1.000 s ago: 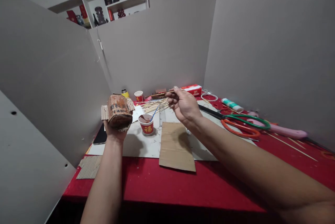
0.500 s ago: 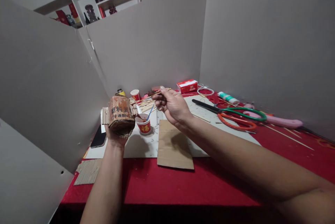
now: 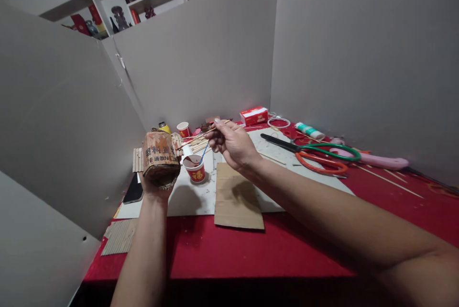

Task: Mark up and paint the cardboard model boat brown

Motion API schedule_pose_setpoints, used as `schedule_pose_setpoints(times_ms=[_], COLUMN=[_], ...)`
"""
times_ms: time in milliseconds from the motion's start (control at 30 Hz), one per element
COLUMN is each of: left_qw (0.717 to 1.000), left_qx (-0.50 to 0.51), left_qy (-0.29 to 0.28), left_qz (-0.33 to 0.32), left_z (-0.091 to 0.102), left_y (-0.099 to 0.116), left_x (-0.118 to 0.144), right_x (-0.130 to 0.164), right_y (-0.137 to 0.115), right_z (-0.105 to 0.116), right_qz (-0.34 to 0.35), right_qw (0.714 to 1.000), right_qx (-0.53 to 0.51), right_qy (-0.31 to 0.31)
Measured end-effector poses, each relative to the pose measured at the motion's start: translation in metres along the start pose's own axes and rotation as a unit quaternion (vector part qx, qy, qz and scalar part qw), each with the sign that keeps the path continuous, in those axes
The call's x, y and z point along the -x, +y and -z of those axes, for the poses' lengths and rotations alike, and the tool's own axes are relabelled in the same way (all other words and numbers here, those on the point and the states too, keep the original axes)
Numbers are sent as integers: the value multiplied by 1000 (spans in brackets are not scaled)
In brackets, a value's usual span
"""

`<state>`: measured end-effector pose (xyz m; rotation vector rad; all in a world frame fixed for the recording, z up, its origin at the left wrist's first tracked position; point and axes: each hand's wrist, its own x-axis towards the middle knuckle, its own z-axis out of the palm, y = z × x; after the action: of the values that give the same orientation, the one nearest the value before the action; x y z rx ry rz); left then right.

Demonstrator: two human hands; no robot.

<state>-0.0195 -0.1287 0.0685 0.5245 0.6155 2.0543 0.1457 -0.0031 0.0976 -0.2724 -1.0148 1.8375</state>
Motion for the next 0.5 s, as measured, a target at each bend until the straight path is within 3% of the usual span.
schedule_pose_setpoints(times_ms=[233,500], left_qw=[1000,999], left_qx=[2,3], left_qy=[-1,-39], left_qz=[8,17], left_z=[2,6], left_y=[0,0], left_x=[1,3], right_x=[-1,-1], right_y=[0,0], right_z=[0,2], right_qz=[9,19], right_qw=[1000,1000], right_qx=[0,-9], right_qy=[-4,-7])
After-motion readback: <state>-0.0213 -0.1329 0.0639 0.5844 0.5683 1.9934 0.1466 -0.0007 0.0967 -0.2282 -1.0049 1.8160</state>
